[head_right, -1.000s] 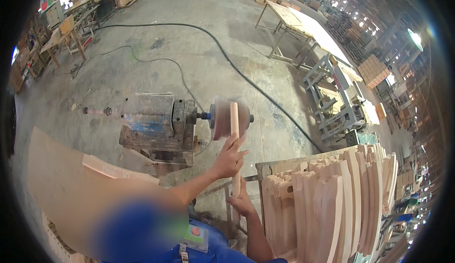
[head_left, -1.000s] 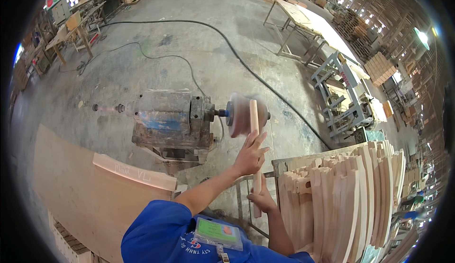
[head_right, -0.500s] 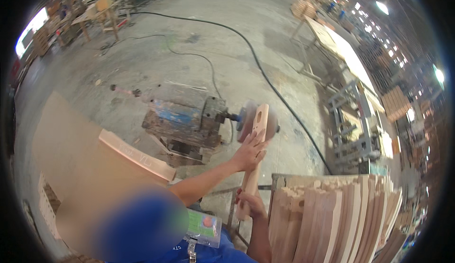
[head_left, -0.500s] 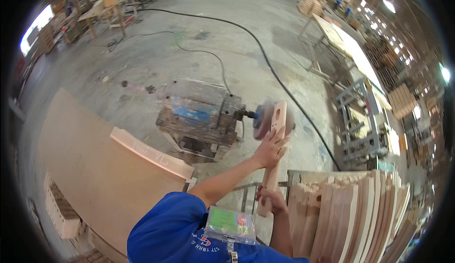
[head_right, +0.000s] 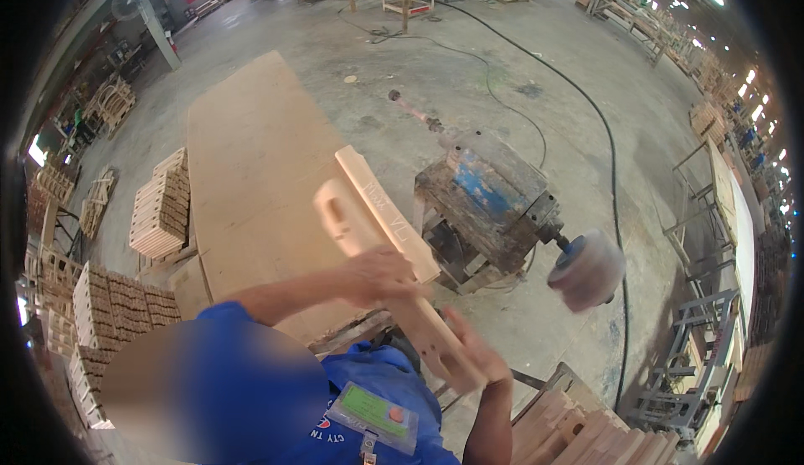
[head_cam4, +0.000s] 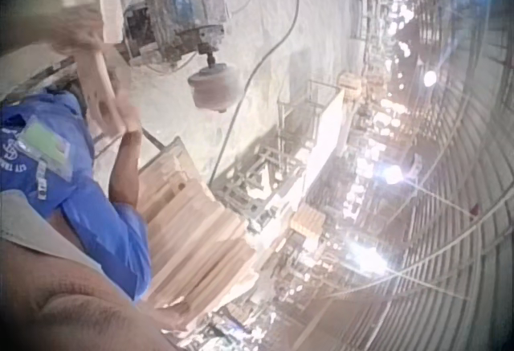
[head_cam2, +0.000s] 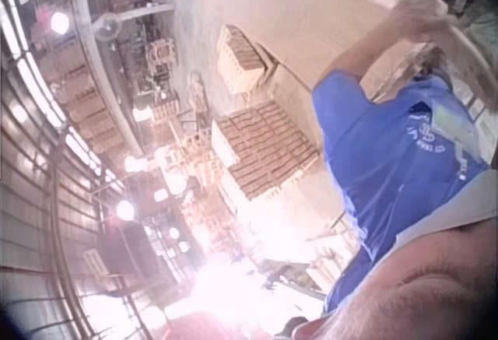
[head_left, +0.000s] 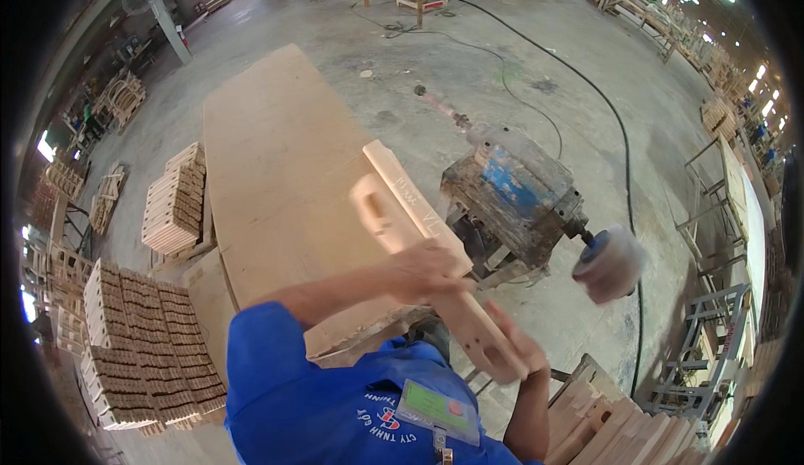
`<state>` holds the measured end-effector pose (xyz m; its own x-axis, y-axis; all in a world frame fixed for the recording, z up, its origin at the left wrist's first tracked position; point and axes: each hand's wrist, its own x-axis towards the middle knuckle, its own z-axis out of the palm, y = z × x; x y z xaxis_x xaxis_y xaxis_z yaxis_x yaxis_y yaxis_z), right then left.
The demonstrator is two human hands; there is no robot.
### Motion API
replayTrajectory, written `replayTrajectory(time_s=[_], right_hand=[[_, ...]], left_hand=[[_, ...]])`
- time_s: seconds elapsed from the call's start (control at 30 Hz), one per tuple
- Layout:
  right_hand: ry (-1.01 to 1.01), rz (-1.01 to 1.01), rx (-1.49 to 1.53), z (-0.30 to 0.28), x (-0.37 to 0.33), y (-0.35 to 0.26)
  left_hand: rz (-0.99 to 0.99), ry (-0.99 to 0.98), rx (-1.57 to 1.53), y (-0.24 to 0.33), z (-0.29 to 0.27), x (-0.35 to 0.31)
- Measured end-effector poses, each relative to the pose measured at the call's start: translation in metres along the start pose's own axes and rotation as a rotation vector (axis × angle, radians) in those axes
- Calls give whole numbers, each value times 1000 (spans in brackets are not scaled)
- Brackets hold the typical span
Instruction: The person repeatedly picks up wooden chair parts and presses them against a rotating sanding drum to smooth the edges. After sanding each piece, the person places it on a nearby table or stack.
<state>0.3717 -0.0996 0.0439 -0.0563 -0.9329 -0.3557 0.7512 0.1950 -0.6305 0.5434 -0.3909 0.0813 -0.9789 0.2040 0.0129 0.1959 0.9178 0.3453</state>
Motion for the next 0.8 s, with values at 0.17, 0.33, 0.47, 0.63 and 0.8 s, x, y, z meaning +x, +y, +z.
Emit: replayTrajectory(time_s=[0.17,0.33,0.47,0.63,0.8], right_hand=[[465,-443,-58,-49,-67,-10],[823,-477,-644,-15,-117,-21],[1133,-474,-1167,29,-186,-40],[2210,-326,-1118,100,-279,-29],[2332,358,-1264,112,-324,12]], left_hand=[[-633,461,79,-70,70,-139],[-1379,283,-134,-92,74,-192],[-1511,61,79,-102,83,-213],[-1432,2,188,-132,84,-208],[-917,225,324,-156,81,-169]])
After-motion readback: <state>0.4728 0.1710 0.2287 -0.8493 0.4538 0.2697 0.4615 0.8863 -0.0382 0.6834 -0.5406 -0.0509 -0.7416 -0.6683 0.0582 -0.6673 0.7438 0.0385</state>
